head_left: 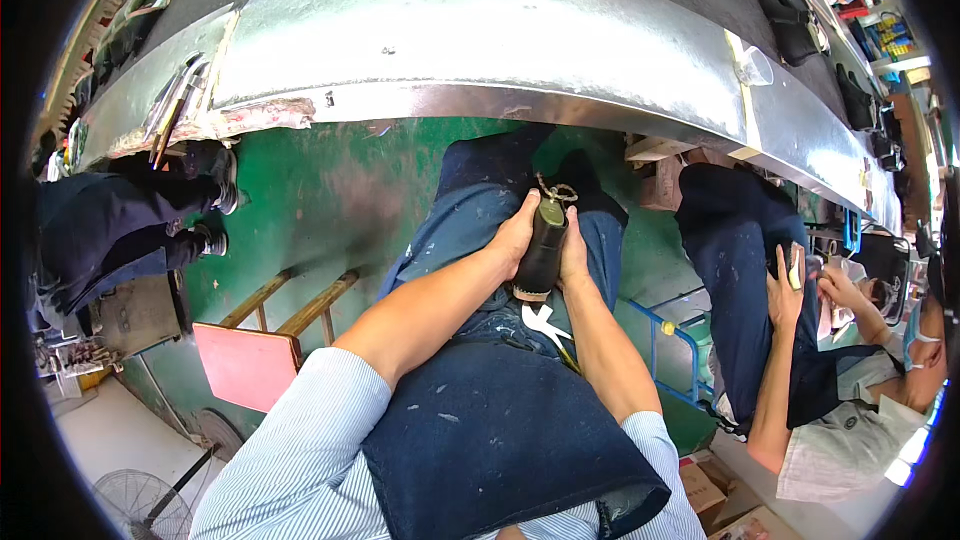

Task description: Manually lasting shoes by pulling the upper material over the last and hammering it into place on an assembly line.

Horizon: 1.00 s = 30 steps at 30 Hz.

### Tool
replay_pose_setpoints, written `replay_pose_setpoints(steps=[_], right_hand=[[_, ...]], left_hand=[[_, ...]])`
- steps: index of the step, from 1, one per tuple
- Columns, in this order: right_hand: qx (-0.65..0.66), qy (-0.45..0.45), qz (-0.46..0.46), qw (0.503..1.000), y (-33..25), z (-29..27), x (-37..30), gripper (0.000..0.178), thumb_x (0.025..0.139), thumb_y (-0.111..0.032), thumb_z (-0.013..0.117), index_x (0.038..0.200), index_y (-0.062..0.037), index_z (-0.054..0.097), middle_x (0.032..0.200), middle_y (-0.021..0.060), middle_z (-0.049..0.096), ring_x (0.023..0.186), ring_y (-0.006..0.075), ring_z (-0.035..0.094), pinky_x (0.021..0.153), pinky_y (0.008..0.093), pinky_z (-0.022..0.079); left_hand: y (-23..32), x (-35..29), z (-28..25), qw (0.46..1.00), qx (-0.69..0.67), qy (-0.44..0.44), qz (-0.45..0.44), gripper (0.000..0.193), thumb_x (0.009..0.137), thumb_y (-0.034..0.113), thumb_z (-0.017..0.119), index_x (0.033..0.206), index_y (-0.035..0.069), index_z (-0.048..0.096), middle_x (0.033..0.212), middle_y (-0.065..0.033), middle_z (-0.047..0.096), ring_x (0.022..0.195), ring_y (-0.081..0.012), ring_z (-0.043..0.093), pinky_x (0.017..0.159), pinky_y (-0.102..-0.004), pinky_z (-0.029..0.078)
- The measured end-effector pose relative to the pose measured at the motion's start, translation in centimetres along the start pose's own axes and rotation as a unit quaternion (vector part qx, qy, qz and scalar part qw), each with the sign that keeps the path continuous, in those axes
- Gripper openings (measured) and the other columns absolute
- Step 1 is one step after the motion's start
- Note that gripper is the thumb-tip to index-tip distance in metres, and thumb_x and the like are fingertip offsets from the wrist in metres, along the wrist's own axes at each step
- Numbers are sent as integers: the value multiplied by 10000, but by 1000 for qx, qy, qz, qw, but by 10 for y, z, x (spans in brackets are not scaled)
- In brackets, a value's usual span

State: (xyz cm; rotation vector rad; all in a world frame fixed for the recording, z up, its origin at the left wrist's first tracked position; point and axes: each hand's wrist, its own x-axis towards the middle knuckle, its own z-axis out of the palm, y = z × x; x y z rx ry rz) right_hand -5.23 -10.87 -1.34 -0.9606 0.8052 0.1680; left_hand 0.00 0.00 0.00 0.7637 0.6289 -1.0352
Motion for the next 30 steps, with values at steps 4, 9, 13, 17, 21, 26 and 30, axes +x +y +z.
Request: replay_pose_setpoints(steps=[4,9,13,17,21,26,30], right_hand=[[6,16,-19,1000,-7,15,-13,688,953,-629,465,1305,-46,563,1240,111,627,1072,241,611,956,357,476],[-20,29,-28,999,-18,29,-33,661,1002,-592,374,1317,-38,551,1239,104,615,1112,208,585,992,335,442],[-72,-40,-111,990,-19,23,-50,749,1004,-579,383,1488,-17,275,1453,130,426,1281,256,469,1084,346,365],[-534,-188,-228,792,-54,22,-102,1308,778,-396,803,1484,10,-220,1515,276,283,1373,352,398,1121,383,338],[-668,-141,-244,689,-58,18,-102,1454,632,-327,901,1455,38,-241,1450,347,332,1302,432,464,1076,429,400],[-670,-83,-393,624,-32,6,-90,1327,646,-237,874,1459,84,-124,1316,368,463,1079,487,592,895,459,518],[-686,-49,-283,668,-33,18,-106,1219,665,-214,840,1473,81,-25,1378,385,391,986,514,607,850,486,536]], left_hand=[[6,9,-3,1000,11,-25,-8,653,924,672,462,1162,93,647,1048,-120,685,884,-238,659,835,-386,530],[13,3,-6,996,2,-74,-59,593,959,645,414,1129,129,653,1035,-103,695,870,-244,668,829,-415,547],[22,-8,5,991,-5,-114,-68,576,961,639,418,1126,139,649,1045,-96,697,882,-242,670,818,-423,552],[28,-9,-3,991,21,-115,-58,531,958,636,436,1072,171,664,1002,-86,706,872,-228,675,826,-419,548],[35,-26,13,991,21,-117,-53,524,964,622,444,1056,152,656,941,-73,698,782,-198,670,749,-367,567],[34,-23,12,991,50,-123,-36,604,931,699,414,1016,156,664,923,-96,703,806,-233,670,770,-406,558],[26,-36,15,990,69,-125,-20,675,910,746,380,1042,142,651,923,-107,693,800,-234,664,765,-388,558]])
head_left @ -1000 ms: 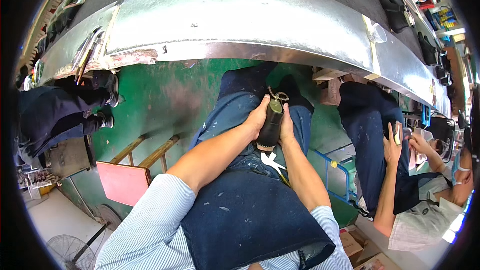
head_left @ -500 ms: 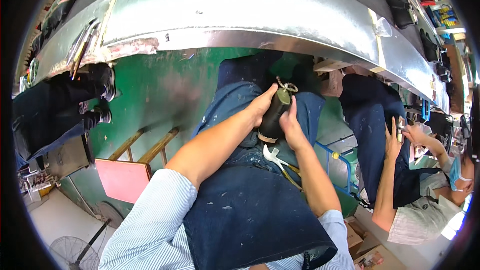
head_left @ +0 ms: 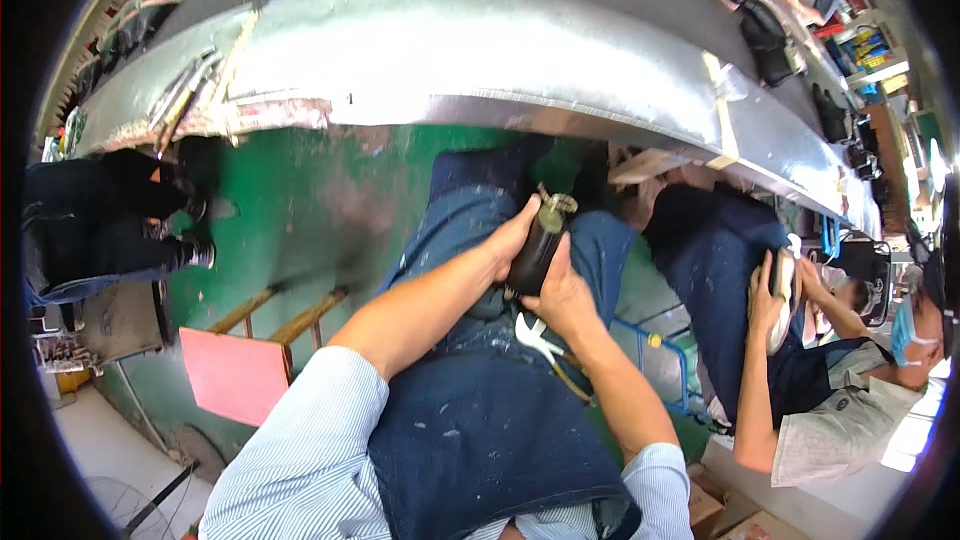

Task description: Manually lasting shoes by pulling the upper material over the last and hammering it into place on an assembly line.

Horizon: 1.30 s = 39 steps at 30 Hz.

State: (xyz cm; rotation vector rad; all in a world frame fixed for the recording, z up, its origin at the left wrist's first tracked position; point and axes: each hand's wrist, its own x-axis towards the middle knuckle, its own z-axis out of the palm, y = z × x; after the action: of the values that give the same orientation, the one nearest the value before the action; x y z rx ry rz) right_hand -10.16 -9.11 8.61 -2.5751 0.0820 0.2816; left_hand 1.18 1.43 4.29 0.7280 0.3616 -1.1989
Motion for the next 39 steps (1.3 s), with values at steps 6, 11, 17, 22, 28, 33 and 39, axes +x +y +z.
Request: replay_pose_setpoints(steps=[6,11,17,22,28,33,39], right_hand=[[-67,63,-187,978,-8,-6,-43,1185,582,-176,866,1432,158,111,1411,445,296,1281,542,430,1056,453,446],[-98,187,-332,919,-73,-34,-46,536,902,-90,490,1366,143,356,1309,422,443,1184,537,521,998,481,485],[128,163,-427,880,-107,-73,-29,796,765,-288,797,1327,128,416,1331,306,502,1240,457,514,1064,465,428],[198,142,-304,921,-39,-62,-30,617,818,-237,752,1299,60,504,1279,229,561,1196,390,545,1029,435,439],[154,150,-39,976,53,-29,-69,561,780,-213,778,1232,34,556,1243,215,586,1166,382,562,998,431,464],[138,147,-31,979,70,-32,-66,511,791,-229,761,1203,9,576,1209,200,607,1109,363,595,959,426,490],[183,130,1,975,88,-24,-35,481,807,-198,724,1201,35,576,1223,233,595,1139,411,558,1010,473,436]], left_hand=[[-14,-83,6,990,133,-36,14,844,929,752,266,1483,126,380,1474,-115,432,1370,-243,382,1123,-416,325],[-20,-164,21,906,237,38,349,884,771,324,839,1404,-13,321,1335,-106,497,1232,-203,488,1071,-378,389],[19,-248,17,918,176,84,346,640,765,248,729,1311,-12,518,1257,-131,608,1103,-257,623,986,-417,483],[56,-280,27,848,101,93,511,919,699,287,747,1456,-14,322,1400,-229,470,1192,-352,570,965,-442,528],[177,-223,73,855,195,-19,481,797,815,342,644,1466,17,321,1435,-218,438,1238,-346,544,1030,-455,484],[297,-36,185,841,306,2,446,537,864,230,652,1294,-51,496,1175,-163,631,1025,-261,656,922,-389,533],[356,185,297,785,492,-67,371,624,790,275,751,1262,-39,490,1090,-169,664,930,-269,685,842,-382,565]])
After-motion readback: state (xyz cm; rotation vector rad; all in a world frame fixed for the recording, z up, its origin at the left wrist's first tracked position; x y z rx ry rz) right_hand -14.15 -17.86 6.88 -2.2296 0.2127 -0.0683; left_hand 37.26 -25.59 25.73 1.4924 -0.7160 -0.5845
